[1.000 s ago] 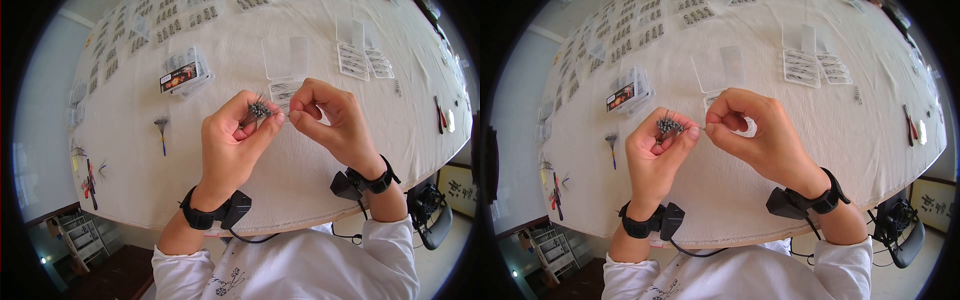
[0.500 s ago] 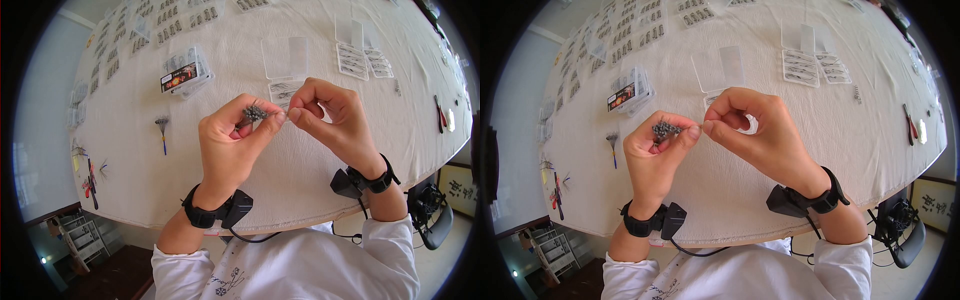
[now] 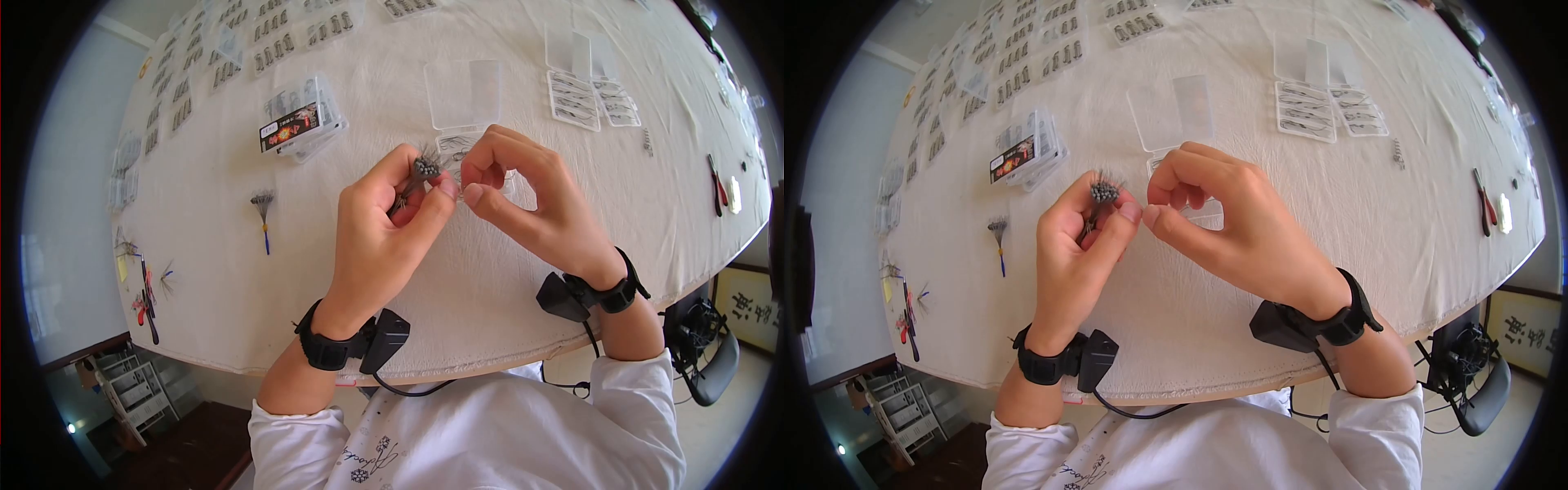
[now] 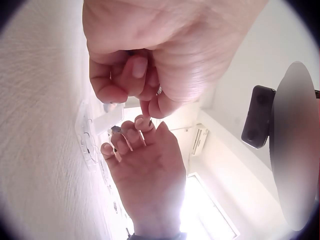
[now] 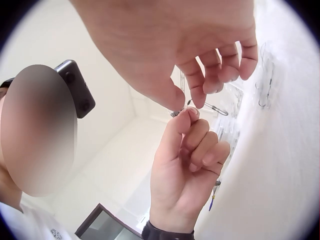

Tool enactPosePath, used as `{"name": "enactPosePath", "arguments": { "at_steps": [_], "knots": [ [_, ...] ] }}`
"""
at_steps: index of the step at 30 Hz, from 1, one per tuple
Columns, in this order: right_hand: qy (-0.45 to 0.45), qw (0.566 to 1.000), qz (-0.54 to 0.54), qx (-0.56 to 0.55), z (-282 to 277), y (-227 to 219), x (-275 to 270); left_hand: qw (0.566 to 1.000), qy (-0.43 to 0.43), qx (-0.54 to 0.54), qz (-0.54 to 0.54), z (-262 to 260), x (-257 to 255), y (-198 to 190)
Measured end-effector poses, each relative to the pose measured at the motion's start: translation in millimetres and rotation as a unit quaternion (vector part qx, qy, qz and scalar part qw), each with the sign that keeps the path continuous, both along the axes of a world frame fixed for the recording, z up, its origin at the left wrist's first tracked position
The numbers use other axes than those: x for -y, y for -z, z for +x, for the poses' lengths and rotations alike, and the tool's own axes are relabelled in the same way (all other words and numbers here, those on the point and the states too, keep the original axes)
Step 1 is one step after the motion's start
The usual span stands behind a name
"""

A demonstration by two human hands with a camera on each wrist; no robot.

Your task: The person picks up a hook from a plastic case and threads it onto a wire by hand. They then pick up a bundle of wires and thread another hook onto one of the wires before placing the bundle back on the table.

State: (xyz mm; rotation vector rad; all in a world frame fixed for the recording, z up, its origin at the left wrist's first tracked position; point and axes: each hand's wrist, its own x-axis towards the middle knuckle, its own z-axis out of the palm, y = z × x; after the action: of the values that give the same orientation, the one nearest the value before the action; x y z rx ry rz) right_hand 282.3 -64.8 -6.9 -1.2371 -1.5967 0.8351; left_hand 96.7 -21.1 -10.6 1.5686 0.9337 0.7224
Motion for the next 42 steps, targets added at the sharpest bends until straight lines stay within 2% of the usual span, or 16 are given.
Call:
{"name": "enactPosePath", "arguments": {
  "at_steps": [8, 15, 23, 32, 38, 42],
  "knots": [
    [-0.009, 1.000, -0.005, -0.012, 3.8, 7.3, -1.4, 0.999, 0.023, 0.029, -0.005, 1.4, -0.4, 6.7],
    [-0.015, 0.995, -0.062, -0.080, 3.0, 7.6, 0.1, 0.999, 0.021, 0.010, -0.027, -0.3, -0.4, 1.1],
    [-0.030, 0.978, -0.109, -0.174, 1.0, 6.2, 2.1, 0.999, 0.007, 0.049, -0.015, 0.4, 0.2, 2.8],
    [-0.045, 0.968, -0.128, -0.212, 3.1, 2.6, 3.1, 0.998, 0.010, 0.063, -0.025, -1.1, -0.6, 2.9],
    [-0.025, 0.968, -0.094, -0.232, 11.5, 3.0, 0.6, 0.997, 0.018, 0.052, -0.048, -5.3, -4.5, -5.2],
    [-0.011, 0.965, -0.131, -0.227, 7.7, -4.7, 2.7, 0.997, -0.003, 0.057, -0.053, -3.3, -4.6, -3.6]
  ]
}}
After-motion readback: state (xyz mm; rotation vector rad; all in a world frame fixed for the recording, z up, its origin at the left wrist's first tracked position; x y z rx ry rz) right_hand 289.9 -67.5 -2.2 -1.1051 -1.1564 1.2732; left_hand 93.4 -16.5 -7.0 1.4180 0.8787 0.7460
